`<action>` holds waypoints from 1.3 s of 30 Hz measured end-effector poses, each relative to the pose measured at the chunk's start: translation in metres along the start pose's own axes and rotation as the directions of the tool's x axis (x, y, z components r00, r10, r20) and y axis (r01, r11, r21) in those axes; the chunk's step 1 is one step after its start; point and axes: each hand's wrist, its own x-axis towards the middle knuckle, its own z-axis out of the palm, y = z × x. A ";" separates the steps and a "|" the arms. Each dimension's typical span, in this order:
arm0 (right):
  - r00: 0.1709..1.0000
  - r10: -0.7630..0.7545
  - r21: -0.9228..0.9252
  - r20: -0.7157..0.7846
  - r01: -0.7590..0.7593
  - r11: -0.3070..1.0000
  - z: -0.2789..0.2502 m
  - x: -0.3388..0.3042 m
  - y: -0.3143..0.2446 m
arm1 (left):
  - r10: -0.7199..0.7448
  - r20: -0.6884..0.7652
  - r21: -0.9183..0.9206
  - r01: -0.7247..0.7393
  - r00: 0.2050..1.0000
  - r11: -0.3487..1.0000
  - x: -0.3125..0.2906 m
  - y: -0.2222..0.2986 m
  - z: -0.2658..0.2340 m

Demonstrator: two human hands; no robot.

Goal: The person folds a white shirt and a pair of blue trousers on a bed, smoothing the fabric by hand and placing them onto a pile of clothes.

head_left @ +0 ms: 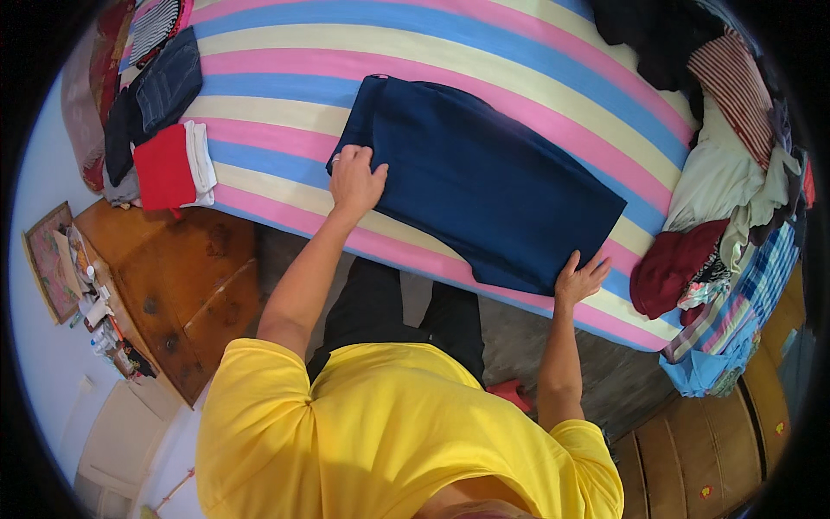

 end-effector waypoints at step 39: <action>0.696 -0.208 0.715 0.688 -0.698 0.030 -0.163 -0.019 -0.137 | 0.766 -0.116 -0.073 -0.774 0.632 0.628 0.019 0.090 0.088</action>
